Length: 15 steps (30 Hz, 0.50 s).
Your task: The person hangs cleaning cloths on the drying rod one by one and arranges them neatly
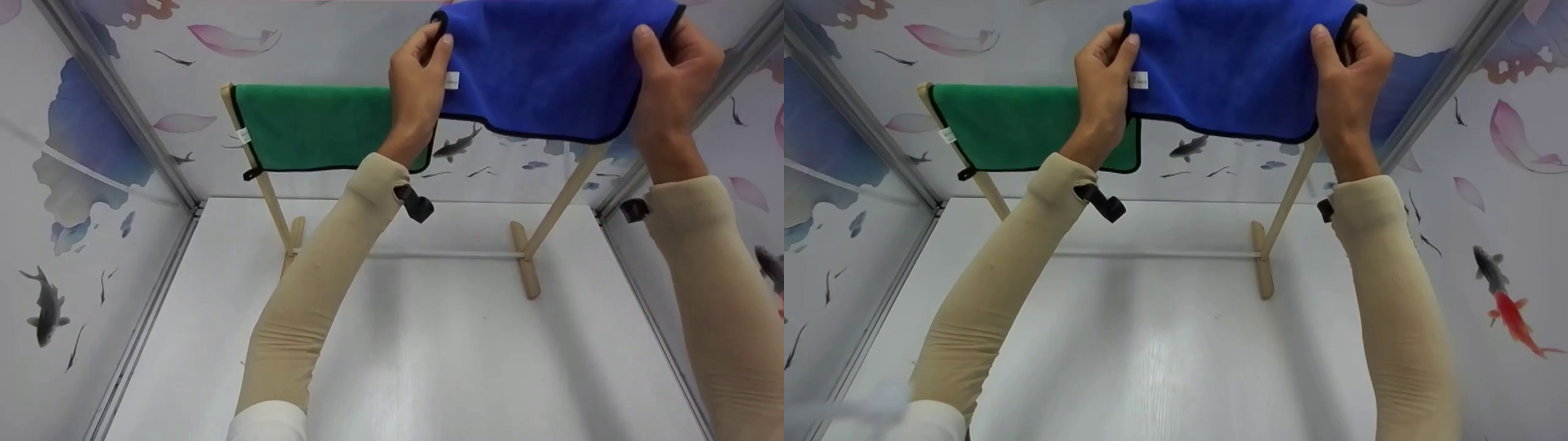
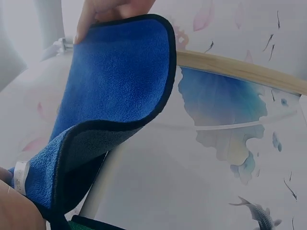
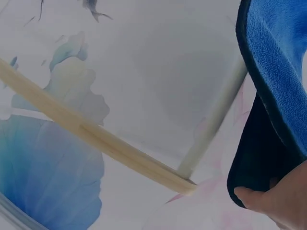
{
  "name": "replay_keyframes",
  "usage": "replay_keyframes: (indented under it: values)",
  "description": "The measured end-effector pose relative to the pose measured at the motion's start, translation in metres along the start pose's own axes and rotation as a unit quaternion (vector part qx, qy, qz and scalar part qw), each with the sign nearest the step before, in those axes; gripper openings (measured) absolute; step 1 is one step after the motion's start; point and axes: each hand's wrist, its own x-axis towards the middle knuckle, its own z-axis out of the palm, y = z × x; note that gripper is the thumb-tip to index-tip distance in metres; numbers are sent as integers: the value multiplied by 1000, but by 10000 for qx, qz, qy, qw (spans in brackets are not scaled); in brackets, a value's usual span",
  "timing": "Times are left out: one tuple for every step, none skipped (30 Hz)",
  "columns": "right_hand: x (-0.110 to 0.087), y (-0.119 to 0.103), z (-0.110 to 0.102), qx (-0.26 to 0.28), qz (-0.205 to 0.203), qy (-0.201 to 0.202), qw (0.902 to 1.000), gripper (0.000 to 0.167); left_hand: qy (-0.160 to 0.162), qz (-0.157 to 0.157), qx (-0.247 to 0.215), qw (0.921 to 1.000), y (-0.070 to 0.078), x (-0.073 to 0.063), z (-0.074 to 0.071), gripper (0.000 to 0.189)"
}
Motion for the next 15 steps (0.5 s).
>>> replay_keyframes:
  values:
    - [0, 3, -1, 110, 17, -67, 9999, 10, 0, -8, -18, 10000, 0, 0, -1, 35]
    - [0, 6, -3, 260, 154, -93, 9995, 10, -5, -31, -25, 10000, -1, 0, -2, 33]
    - [0, 9, -5, 322, 291, -127, 9990, 10, -5, -68, -29, 10000, -1, 0, -2, 32]
    - [-1, 12, -9, 404, 442, -154, 9981, 11, -6, -116, -37, 9999, -1, -1, -3, 30]
    - [-1, 15, -12, 415, 596, -179, 9972, 11, -7, -172, -39, 9998, -2, -2, -3, 28]
    - [-1, 18, -17, 393, 774, -197, 9960, 12, -18, -222, -50, 9997, -2, -3, -4, 27]
    - [0, 22, -21, 379, 970, -204, 9944, 13, -38, -272, -64, 9996, -2, -3, -4, 26]
    - [0, 24, -25, 381, 1205, -163, 9918, 14, -65, -319, -61, 9995, -2, -4, -4, 25]
    - [1, 27, -30, 322, 1362, -187, 9900, 15, -89, -360, -34, 9993, -2, -5, -4, 25]
    - [3, 30, -34, 235, 1501, -222, 9881, 16, -119, -391, -16, 9992, -1, -6, -4, 25]
    - [4, 32, -38, 83, 1644, -265, 9860, 16, -151, -414, 4, 9990, -1, -7, -4, 25]
    - [5, 33, -41, -62, 1785, -320, 9834, 17, -184, -427, 22, 9989, 0, -7, -4, 24]
    - [7, 33, -44, -269, 1908, -396, 9805, 17, -214, -440, 52, 9988, 0, -8, -4, 24]
    - [8, 33, -46, -475, 2022, -475, 9770, 16, -237, -452, 92, 9987, 0, -9, -4, 24]
    - [9, 33, -48, -650, 2152, -558, 9728, 15, -260, -463, 121, 9985, 1, -9, -4, 23]
